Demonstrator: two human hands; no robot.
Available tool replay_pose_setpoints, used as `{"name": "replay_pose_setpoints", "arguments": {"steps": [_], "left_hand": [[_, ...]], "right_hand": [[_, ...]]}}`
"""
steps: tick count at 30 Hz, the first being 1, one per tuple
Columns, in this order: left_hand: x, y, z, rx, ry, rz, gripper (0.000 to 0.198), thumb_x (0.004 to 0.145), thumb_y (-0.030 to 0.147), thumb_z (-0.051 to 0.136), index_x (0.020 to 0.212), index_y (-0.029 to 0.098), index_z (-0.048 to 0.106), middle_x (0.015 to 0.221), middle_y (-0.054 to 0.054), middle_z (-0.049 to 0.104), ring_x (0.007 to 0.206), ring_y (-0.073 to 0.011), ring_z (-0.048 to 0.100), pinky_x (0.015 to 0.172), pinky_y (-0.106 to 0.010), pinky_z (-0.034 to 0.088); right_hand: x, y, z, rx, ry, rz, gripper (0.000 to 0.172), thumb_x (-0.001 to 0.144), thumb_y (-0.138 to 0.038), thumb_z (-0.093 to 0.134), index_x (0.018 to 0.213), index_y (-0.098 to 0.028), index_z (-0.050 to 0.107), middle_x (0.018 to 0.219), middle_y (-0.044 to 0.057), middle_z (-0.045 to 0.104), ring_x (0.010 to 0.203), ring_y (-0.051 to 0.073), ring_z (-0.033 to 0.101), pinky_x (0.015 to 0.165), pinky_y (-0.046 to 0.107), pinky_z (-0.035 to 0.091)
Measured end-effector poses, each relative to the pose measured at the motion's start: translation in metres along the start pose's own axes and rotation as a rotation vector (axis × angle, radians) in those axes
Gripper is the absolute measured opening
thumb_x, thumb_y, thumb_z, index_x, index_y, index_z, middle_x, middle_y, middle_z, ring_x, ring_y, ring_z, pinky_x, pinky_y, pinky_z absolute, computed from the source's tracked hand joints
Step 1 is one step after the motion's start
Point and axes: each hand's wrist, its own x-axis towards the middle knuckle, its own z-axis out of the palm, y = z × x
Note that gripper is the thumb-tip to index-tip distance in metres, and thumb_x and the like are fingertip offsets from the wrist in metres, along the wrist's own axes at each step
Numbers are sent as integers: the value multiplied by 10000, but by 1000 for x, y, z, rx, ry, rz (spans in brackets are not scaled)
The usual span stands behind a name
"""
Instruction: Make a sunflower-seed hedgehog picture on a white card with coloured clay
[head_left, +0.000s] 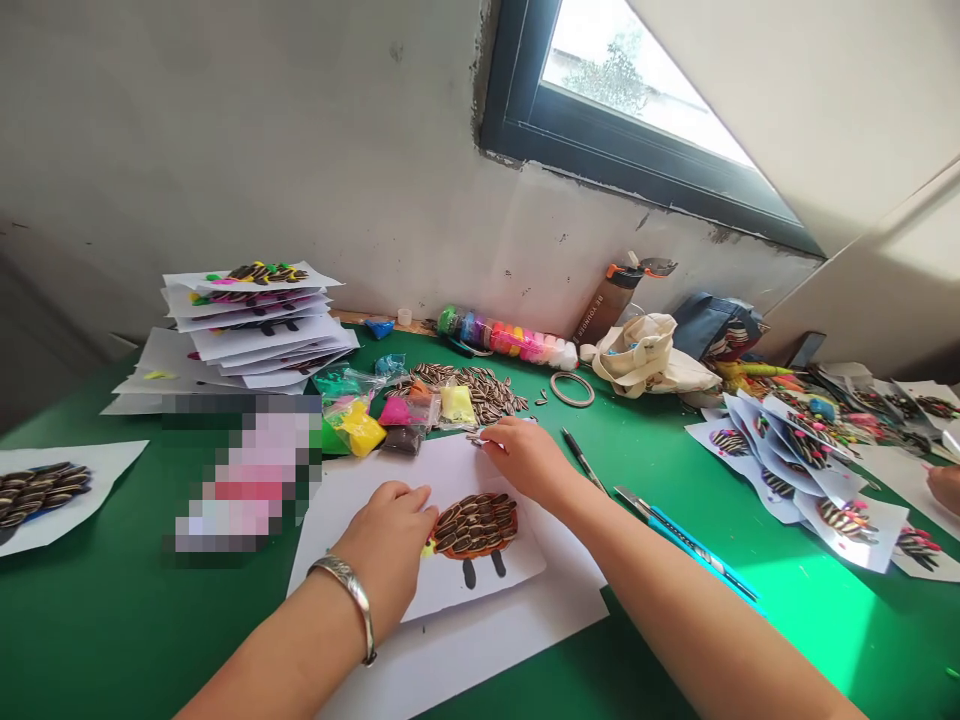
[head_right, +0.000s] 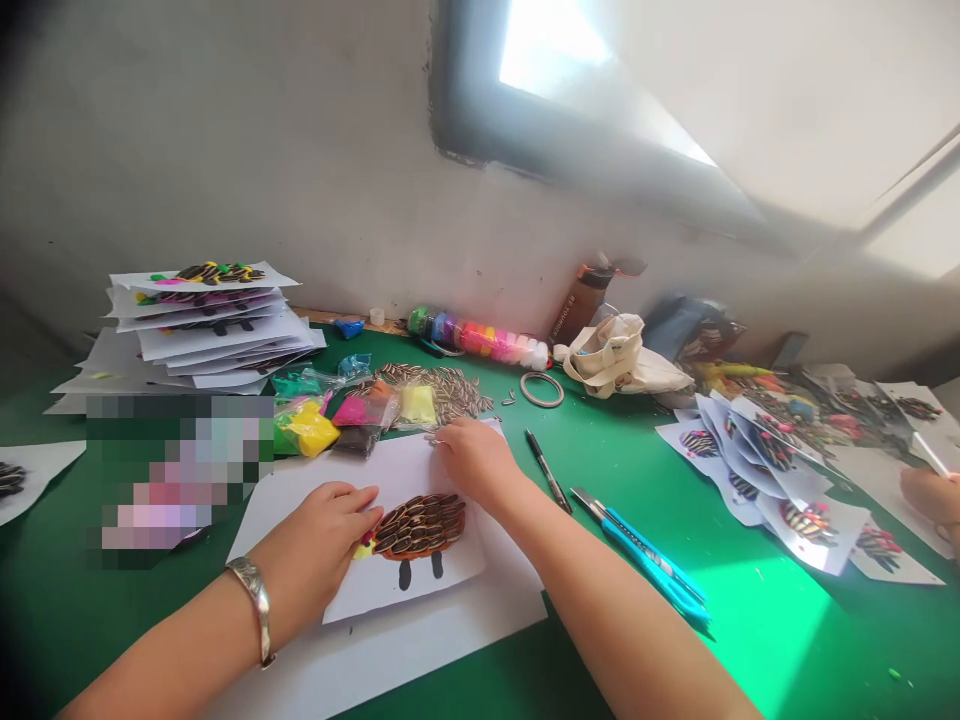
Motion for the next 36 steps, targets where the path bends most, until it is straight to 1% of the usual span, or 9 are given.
{"name": "replay_pose_setpoints", "arguments": {"steps": [7, 12, 14, 15, 17, 18, 21, 27, 36], "left_hand": [[0, 1, 1, 6, 14, 4, 406, 693, -8, 450, 993, 157, 667, 1164, -115, 603, 1092, -298, 493, 876, -396, 469], [1, 1, 1, 5, 7, 9, 403, 701, -6, 455, 1005, 154, 666, 1181, -118, 599, 1109, -304, 485, 876, -403, 476], [1, 0, 1, 12, -1, 13, 415, 692, -11, 463, 1016, 151, 664, 1195, -115, 596, 1111, -301, 484, 885, -404, 472], [1, 0, 2, 16, 0, 12, 418, 693, -12, 463, 1022, 148, 664, 1201, -113, 595, 1111, -299, 483, 892, -403, 469], [0, -1, 4, 21, 13, 12, 422, 710, -5, 454, 1048, 142, 659, 1215, -111, 591, 1118, -292, 477, 905, -400, 463], [0, -2, 5, 21, 21, 13, 423, 722, -1, 446, 1061, 140, 656, 1224, -110, 589, 1124, -289, 473, 911, -399, 460], [0, -4, 7, 17, 40, 24, 424, 745, 14, 436, 1081, 153, 655, 1244, -94, 584, 1127, -277, 472, 938, -402, 444], [1, -6, 7, 18, 57, 32, 404, 771, 39, 440, 1076, 184, 662, 1237, -76, 592, 1137, -271, 481, 957, -405, 431], [2, -6, 8, 46, 12, 25, 414, 788, 57, 422, 1123, 158, 643, 1283, -86, 567, 1153, -285, 467, 967, -418, 428]], "right_hand": [[17, -8, 18, -70, -13, -75, 202, 756, -47, 518, 815, -190, 647, 744, 62, 609, 702, 176, 561, 611, 255, 387], [-16, 6, 2, 2, 109, 8, 299, 830, -55, 400, 948, -188, 640, 884, 77, 620, 787, 169, 574, 681, 270, 435], [-40, 13, -5, 302, 253, 140, 209, 843, -138, 457, 909, -200, 645, 852, 45, 638, 773, 159, 589, 701, 269, 460], [-53, 15, -7, 452, 260, 214, 169, 840, -179, 489, 905, -202, 644, 831, 35, 649, 742, 155, 599, 677, 265, 474], [-76, 16, -8, 669, 165, 335, 149, 828, -234, 531, 913, -197, 648, 721, 13, 649, 623, 145, 598, 599, 261, 485], [-84, 15, -8, 710, 135, 350, 144, 816, -233, 548, 904, -199, 657, 739, 15, 662, 643, 149, 606, 610, 263, 490], [-98, 8, -1, 697, 126, 287, 141, 796, -189, 561, 865, -217, 681, 819, 17, 681, 752, 159, 617, 686, 268, 486], [-93, 4, 12, 662, 183, 164, 180, 779, -119, 556, 849, -231, 677, 784, 10, 661, 773, 155, 595, 696, 268, 474], [-97, 11, 11, 525, 130, 79, 270, 818, -87, 510, 920, -251, 698, 823, 29, 671, 807, 167, 597, 712, 289, 488]]}}
